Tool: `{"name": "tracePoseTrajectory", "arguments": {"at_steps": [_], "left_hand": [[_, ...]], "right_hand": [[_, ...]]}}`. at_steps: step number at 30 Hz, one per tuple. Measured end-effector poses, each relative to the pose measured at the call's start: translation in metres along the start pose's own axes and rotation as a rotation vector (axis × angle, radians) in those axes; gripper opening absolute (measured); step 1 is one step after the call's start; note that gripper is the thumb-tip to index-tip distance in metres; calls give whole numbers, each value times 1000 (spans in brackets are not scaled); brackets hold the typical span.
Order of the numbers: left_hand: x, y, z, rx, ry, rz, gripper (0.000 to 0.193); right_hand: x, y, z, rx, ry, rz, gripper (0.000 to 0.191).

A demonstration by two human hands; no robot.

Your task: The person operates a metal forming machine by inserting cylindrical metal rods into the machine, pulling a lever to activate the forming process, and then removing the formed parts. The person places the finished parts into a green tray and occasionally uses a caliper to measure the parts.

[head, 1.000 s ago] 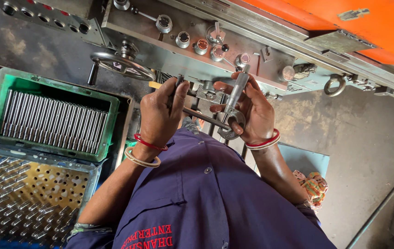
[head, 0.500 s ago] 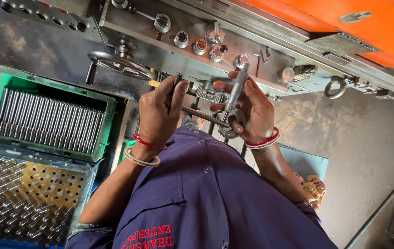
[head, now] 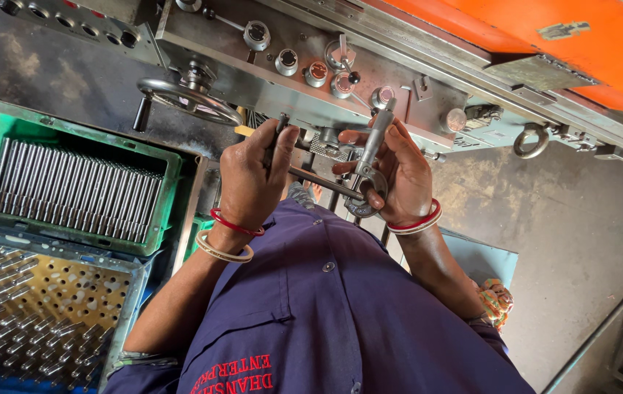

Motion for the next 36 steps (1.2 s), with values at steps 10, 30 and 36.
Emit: {"name": "tracePoseTrajectory", "arguments": {"at_steps": [10,30,36], "left_hand": [[1,3,1,2,-19,24,27],[-1,1,7,3,-3,12,23],[0,1,7,26,-22,8,24]], "right_hand": [[1,1,-4,39,9,-16,30],[-1,-5,3,-57,5,30,41],[1,0,5,-33,-51,69,37]]}}
Point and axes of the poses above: each hand's wrist, its own z-axis away from the middle knuckle, its own y-axis out of the palm, x = y × z, the point moved 8 cm from there along -z, towards the middle knuckle, and after that the axes turned 11 degrees about -x, right-handed, at the moved point
